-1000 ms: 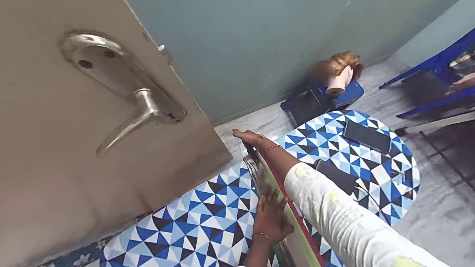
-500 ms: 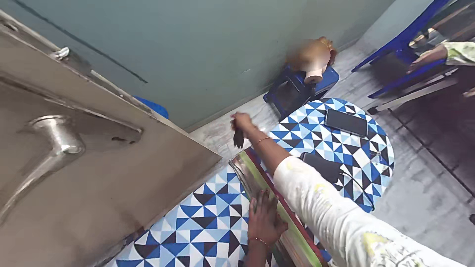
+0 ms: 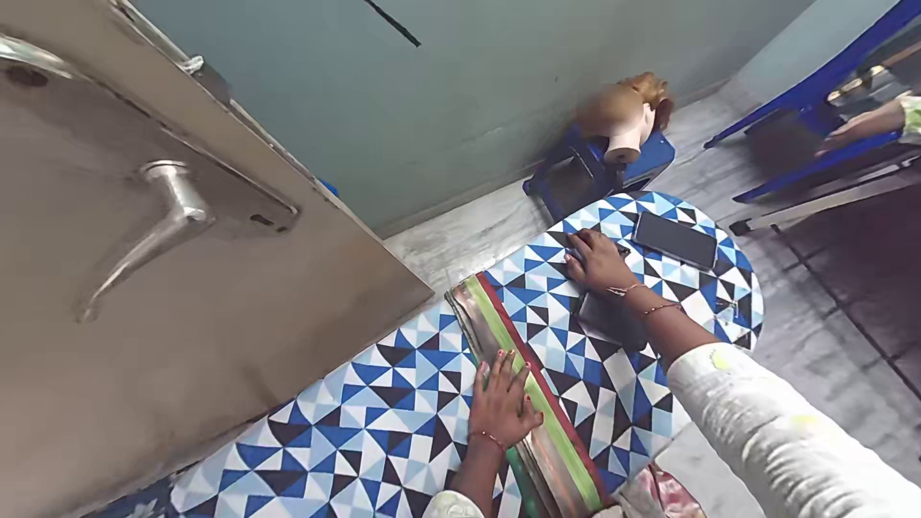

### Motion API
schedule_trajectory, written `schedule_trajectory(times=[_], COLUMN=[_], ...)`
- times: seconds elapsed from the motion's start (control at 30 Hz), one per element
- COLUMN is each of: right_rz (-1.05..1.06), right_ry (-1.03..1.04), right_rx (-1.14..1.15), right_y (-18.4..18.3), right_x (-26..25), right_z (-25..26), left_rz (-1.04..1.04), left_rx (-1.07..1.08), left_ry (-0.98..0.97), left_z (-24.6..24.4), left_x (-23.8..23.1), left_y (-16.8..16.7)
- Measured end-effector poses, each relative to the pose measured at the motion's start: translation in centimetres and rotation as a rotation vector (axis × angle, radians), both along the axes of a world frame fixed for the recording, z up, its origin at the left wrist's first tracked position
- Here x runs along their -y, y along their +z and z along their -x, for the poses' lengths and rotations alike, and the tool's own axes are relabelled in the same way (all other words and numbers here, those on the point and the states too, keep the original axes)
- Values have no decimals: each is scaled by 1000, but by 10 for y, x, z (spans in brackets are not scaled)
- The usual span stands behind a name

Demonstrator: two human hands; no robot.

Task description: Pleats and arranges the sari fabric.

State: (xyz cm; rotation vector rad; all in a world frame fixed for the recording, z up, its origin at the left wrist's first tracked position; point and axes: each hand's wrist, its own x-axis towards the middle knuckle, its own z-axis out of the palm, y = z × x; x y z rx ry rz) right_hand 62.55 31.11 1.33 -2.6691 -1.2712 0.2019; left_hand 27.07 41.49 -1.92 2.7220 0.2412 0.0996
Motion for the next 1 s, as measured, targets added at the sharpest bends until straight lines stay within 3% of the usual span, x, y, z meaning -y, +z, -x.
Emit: schedule_trajectory(times=[0.1, 0.2, 0.27, 0.33, 0.47, 0.7, 0.77, 0.87, 1.0], right_rz=[-135, -144, -80, -105, 10, 243, 185, -145, -454], right_ry=[-73, -208, -264, -320, -412, -479, -450, -321, -76], right_rx=[-15, -400, -643, -665, -636, -693, -738, -864, -909], right_y=[28, 60, 52, 38, 39, 50, 53, 56, 103], right_x=[-25, -50, -62, -74, -104, -124, -121, -102, -40], right_z=[43, 120, 164, 195, 217, 206, 208, 219, 250], left_rz=[15, 41, 46, 53, 89, 217, 338, 461, 854], left_rx=[-37, -119, -160, -178, -218, -266, -90, 428, 632], left_ry=[-8, -20, -14, -2, -14, 5, 47, 296, 634], left_z=[0, -1, -2, -1, 4, 1, 10, 34, 83], left_x=[-2, -2, -2, -2, -2, -9, -9, 2, 0], left_y=[3, 8, 12, 14, 18, 32, 27, 21, 82])
